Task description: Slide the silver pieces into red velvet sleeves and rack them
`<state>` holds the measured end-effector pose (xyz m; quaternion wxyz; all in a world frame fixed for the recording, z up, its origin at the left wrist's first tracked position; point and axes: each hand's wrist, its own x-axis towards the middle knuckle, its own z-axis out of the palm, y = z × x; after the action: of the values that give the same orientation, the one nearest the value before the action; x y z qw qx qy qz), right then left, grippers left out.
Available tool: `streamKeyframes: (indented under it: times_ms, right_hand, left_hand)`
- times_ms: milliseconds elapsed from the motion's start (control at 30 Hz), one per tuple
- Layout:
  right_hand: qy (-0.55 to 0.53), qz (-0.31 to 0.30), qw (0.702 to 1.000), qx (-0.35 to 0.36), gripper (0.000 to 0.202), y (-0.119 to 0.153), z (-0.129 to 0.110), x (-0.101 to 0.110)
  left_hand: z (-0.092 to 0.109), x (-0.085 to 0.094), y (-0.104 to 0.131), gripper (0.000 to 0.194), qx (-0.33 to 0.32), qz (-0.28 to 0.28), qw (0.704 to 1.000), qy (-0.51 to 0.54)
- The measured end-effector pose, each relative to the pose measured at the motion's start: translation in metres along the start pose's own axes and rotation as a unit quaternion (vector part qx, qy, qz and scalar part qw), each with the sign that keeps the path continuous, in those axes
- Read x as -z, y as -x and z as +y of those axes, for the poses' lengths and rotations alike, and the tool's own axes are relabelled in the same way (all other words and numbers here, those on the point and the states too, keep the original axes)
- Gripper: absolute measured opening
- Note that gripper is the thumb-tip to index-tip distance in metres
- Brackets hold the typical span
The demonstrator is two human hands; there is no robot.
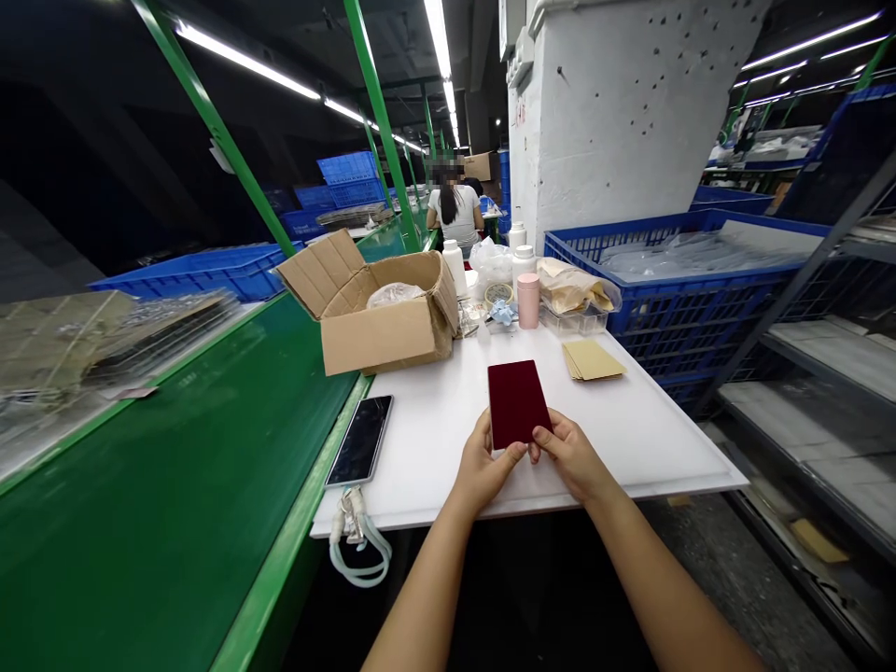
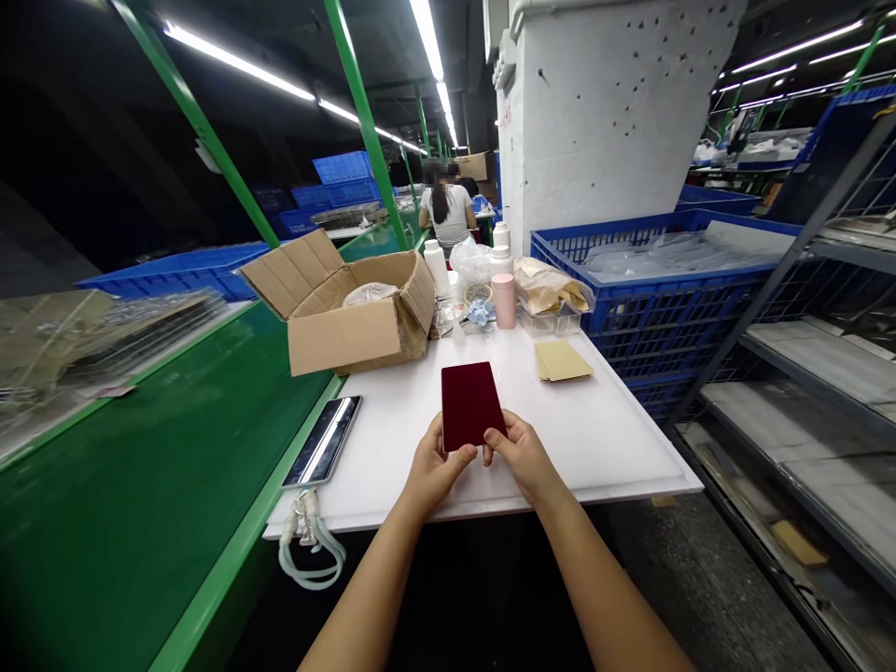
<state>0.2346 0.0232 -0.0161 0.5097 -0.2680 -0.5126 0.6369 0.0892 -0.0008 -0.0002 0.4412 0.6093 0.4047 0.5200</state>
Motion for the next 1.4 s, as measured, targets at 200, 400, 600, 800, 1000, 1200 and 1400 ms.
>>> streamKeyframes:
  times_ms: [200, 400, 600, 800, 1000, 1200, 1400]
  right_hand:
    - [0.043, 0.000, 0.999, 0.006, 0.034, -0.001, 0.003, -0.004]
    - [0.030, -0.059, 0.998, 0.013, 0.040, 0.001, -0.003, -0.006]
    - [0.016, -0.067, 0.998, 0.005, 0.055, 0.003, -0.005, -0.006]
    - [0.015, -0.045, 0.999, 0.022, 0.050, 0.001, -0.006, -0.005]
    - [-0.003, 0.001, 1.000, 0.021, 0.037, 0.001, -0.005, -0.004]
    - [-0.012, -0.017, 1.000, 0.011, 0.028, 0.003, -0.007, -0.002]
    - [-0.022, -0.040, 0.999, 0.008, 0.026, 0.009, -0.011, -0.001]
  left_hand:
    - [-0.006, 0.000, 0.001, 0.047, 0.053, 0.056, 0.997, -0.019]
    - [-0.008, 0.006, 0.002, 0.043, 0.047, 0.045, 0.997, 0.049]
    - [-0.011, 0.010, 0.002, 0.036, 0.030, 0.035, 0.990, 0.135]
    - [-0.016, 0.011, 0.004, 0.036, 0.028, 0.016, 0.989, 0.146]
    - [-0.014, 0.010, 0.006, 0.040, 0.032, -0.002, 0.995, 0.094]
    - [-0.015, 0.011, 0.008, 0.039, 0.037, -0.008, 0.996, 0.085]
    - [-0.017, 0.013, 0.008, 0.040, 0.065, -0.018, 0.990, 0.122]
